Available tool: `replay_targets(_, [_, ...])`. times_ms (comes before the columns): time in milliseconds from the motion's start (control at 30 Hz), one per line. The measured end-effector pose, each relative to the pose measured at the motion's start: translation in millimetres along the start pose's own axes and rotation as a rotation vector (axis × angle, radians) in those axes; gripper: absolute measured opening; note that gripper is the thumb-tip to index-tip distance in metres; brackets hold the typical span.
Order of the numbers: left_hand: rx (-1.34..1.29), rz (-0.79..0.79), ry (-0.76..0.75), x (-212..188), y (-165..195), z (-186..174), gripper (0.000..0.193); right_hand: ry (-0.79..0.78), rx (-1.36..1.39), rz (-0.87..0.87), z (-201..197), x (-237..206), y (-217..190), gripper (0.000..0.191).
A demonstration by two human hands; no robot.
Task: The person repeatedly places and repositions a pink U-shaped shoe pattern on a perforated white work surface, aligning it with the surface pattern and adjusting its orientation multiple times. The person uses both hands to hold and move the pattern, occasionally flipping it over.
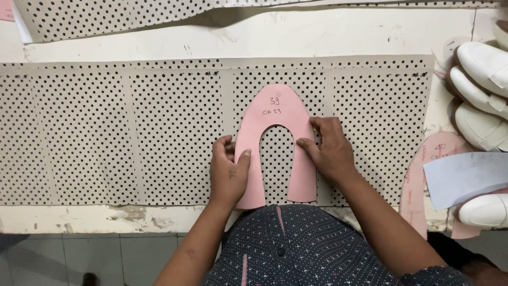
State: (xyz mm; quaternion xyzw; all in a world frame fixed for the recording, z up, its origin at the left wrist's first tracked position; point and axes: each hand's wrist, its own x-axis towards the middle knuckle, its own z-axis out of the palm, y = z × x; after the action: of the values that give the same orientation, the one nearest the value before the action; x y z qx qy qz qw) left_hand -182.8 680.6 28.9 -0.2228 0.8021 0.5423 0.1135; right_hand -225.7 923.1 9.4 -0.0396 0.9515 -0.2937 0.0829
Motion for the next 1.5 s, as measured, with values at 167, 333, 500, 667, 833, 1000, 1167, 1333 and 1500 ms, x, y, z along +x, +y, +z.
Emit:
replay_targets(167, [-0.449, -0.085, -0.121, -4, 1, 0, 0.045, -0.062, 0.096, 0.069, -5, 2, 1, 0.053])
replay_targets(333, [-0.468, -0.002, -0.457, -31, 3, -23, 0.023, -0.039, 0.825, 0.411, -41, -10, 32, 0.039])
replay_targets(500, [-0.469, 0.111, -0.749, -55, 7, -39, 0.020, -0.245, 1.190, -0.185, -114, -33, 68, 0.027])
replay_targets(667, [-0.659, 0.115, -0.802, -68, 1, -52, 0.019, -0.251, 1.151, -0.120, -127, -51, 65, 0.028])
replay_targets(833, [-0.852, 0.272, -0.652, -67, -15, -82, 0.033, -0.329, 0.894, 0.196, -94, -58, 68, 0.032])
replay_targets(1000, [-0.492, 0.507, -0.341, -78, -9, -121, 0.030, -0.667, 0.895, 0.286, -64, -64, 59, 0.047])
replay_targets(1167, [-0.106, 0.617, -0.271, -77, 0, -117, 0.021, -0.511, 1.076, 0.377, -53, -63, 11, 0.050])
replay_targets(1333, [0.420, 0.649, -0.075, -51, -28, -80, 0.039, -0.093, 0.769, 0.496, -50, -54, 7, 0.035])
replay_targets(1500, [0.535, 0.535, 0.096, -12, -77, -82, 0.051, 0.287, 0.473, 0.406, -41, -67, 70, 0.035])
